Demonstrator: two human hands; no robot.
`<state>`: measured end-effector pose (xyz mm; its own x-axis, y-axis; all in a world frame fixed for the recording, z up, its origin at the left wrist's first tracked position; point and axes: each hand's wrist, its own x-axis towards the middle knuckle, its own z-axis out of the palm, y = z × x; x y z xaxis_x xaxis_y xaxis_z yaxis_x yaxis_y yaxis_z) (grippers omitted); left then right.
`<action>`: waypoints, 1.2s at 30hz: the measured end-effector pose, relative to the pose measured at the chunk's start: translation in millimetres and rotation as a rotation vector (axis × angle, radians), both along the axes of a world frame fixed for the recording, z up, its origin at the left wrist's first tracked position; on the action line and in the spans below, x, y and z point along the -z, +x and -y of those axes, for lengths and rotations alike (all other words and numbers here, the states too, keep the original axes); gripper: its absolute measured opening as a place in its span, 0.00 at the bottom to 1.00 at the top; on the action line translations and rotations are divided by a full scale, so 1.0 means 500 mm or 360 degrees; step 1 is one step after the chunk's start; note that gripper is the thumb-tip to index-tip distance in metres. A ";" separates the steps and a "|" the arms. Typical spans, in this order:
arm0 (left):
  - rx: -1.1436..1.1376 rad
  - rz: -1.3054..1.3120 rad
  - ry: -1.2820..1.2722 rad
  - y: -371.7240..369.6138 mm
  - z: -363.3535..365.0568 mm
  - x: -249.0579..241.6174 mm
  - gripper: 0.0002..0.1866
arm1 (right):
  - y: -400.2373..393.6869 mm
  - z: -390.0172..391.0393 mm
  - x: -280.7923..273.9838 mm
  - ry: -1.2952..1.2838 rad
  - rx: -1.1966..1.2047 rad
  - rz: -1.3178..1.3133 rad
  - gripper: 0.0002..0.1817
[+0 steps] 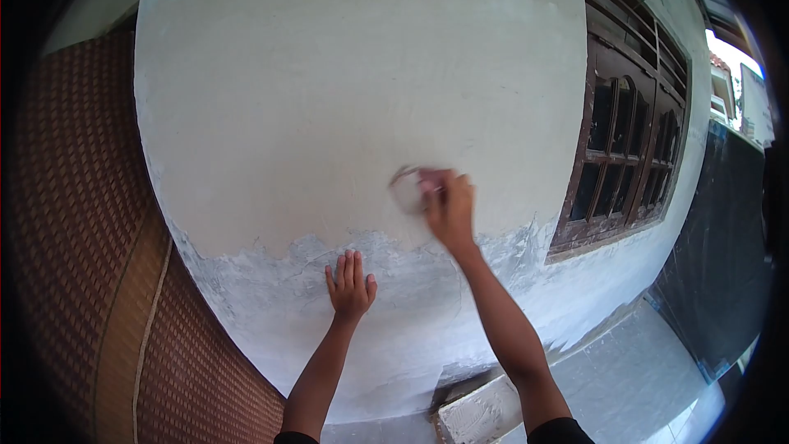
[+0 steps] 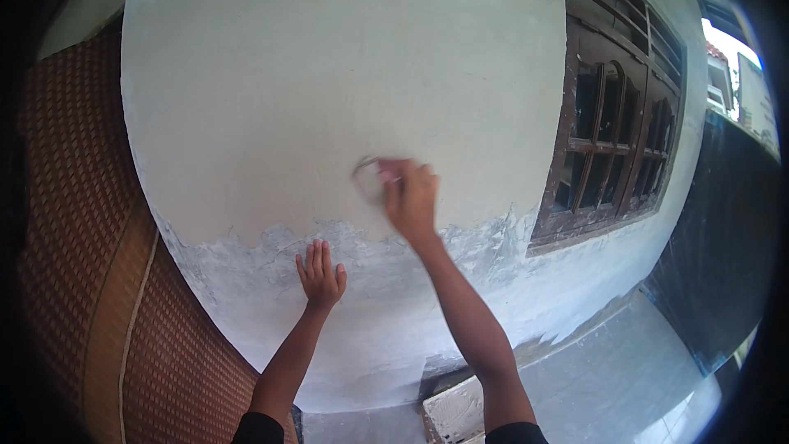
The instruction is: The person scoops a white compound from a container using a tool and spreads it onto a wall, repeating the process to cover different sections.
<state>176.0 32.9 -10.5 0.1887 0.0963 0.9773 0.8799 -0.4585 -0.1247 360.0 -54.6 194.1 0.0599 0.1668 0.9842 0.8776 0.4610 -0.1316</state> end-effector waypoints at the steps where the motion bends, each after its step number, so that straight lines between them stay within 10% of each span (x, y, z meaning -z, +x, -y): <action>1: -0.0003 0.0001 -0.0001 -0.002 0.000 0.001 0.28 | 0.038 -0.004 -0.008 -0.0017 0.0072 -0.0211 0.09; 4: -0.0023 0.0006 0.0006 0.001 0.002 0.001 0.29 | 0.142 0.009 -0.022 0.0160 0.0020 -0.1038 0.12; 7: -0.0034 -0.0002 0.0014 0.003 0.001 -0.001 0.29 | 0.108 0.038 -0.029 0.0093 -0.0534 -0.1093 0.12; 12: -0.0057 0.0054 -0.0020 0.003 0.002 0.002 0.27 | -0.064 0.026 -0.012 -0.0161 -0.0403 0.0232 0.08; 19: -0.0031 0.0006 0.0014 0.000 -0.003 0.003 0.29 | 0.072 0.001 -0.066 0.0217 0.0057 -0.0623 0.09; 23: -0.0034 0.0006 0.0006 0.001 -0.003 0.004 0.29 | 0.071 0.068 -0.080 0.0125 -0.0636 -0.1148 0.12; 30: -0.0030 0.0057 0.0000 0.002 0.004 0.000 0.26 | -0.045 -0.008 -0.028 0.0012 -0.0068 -0.0093 0.08; 36: -0.0027 0.0001 0.0025 0.001 -0.001 0.002 0.28 | 0.064 0.023 -0.056 0.0293 -0.0118 -0.0973 0.11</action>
